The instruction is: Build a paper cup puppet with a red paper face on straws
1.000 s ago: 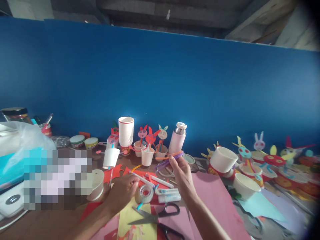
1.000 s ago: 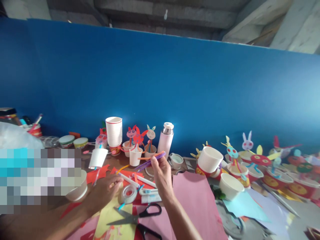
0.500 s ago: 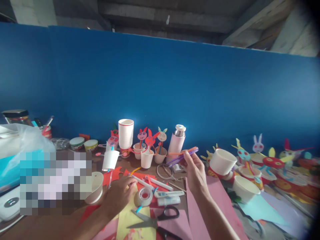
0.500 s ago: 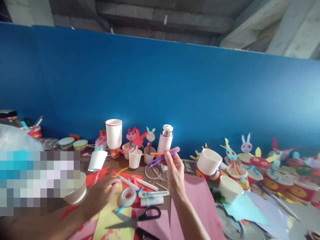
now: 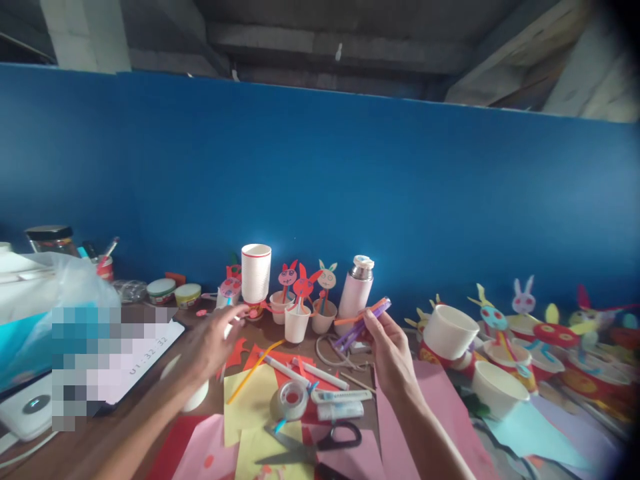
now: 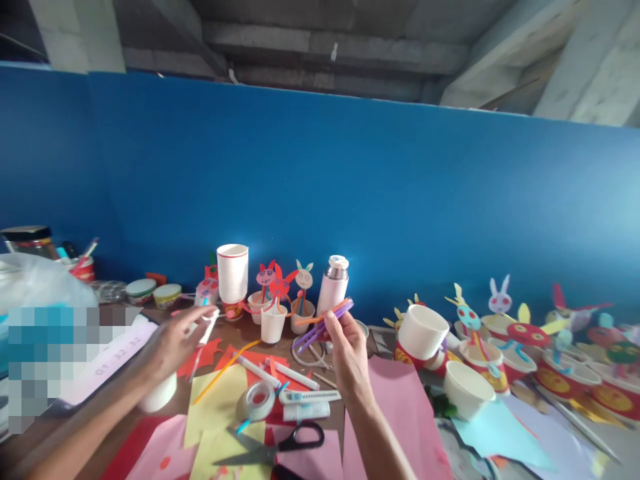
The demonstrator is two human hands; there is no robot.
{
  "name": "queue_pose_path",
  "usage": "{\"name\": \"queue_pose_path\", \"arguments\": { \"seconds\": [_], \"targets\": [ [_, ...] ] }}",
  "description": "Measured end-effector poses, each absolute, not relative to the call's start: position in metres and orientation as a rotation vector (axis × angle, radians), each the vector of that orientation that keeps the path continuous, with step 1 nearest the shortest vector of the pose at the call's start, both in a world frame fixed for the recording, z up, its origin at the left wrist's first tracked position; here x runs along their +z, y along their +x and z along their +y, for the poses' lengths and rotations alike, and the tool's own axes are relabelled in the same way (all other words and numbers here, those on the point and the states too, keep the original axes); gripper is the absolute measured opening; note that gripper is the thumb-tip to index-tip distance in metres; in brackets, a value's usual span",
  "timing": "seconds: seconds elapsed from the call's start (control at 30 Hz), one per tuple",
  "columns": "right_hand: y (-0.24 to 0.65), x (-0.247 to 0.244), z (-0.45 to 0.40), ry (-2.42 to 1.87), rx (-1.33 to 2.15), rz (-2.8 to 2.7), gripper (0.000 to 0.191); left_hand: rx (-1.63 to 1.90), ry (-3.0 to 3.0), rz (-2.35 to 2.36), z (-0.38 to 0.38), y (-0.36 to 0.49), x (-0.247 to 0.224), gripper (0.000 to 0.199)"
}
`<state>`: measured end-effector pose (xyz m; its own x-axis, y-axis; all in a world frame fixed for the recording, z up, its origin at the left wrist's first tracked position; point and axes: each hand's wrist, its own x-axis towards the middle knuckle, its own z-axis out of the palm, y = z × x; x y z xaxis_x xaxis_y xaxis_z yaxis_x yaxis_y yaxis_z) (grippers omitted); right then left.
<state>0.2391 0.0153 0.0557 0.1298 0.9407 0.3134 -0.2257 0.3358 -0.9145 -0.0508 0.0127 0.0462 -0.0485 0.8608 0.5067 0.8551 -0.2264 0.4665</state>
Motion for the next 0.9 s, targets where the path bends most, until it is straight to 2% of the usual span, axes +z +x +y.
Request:
{"name": "queue_pose_path", "arguments": {
  "seconds": [0.2, 0.4, 0.6, 0.73, 0.83, 0.9],
  "targets": [
    [0.236, 0.057, 0.011, -0.831, 1.042, -1.159, 0.029, 0.953, 2.006, 2.085, 0.024, -0.098, 0.071, 0.034],
    [0.234, 0.052, 0.014, -0.873, 1.039, -1.206, 0.023, 1.125, 1.846, 2.054, 0.004, -0.110, 0.085, 0.039],
    [0.230, 0.050, 0.013, -0.907, 1.075, -1.284, 0.026, 1.261, 1.789, 1.886, -0.002, -0.106, 0.092, 0.039],
    [0.223, 0.057, 0.005, -0.902, 1.134, -1.364, 0.029, 0.970, 1.863, 1.950, -0.007, -0.112, 0.092, 0.045],
    [0.219, 0.064, -0.001, -0.905, 1.155, -1.410, 0.031, 0.625, 1.931, 1.847, -0.013, -0.120, 0.087, 0.062],
    [0.217, 0.067, -0.003, -0.900, 1.159, -1.427, 0.031, 0.532, 1.938, 1.807, -0.014, -0.122, 0.081, 0.067]
  ]
}}
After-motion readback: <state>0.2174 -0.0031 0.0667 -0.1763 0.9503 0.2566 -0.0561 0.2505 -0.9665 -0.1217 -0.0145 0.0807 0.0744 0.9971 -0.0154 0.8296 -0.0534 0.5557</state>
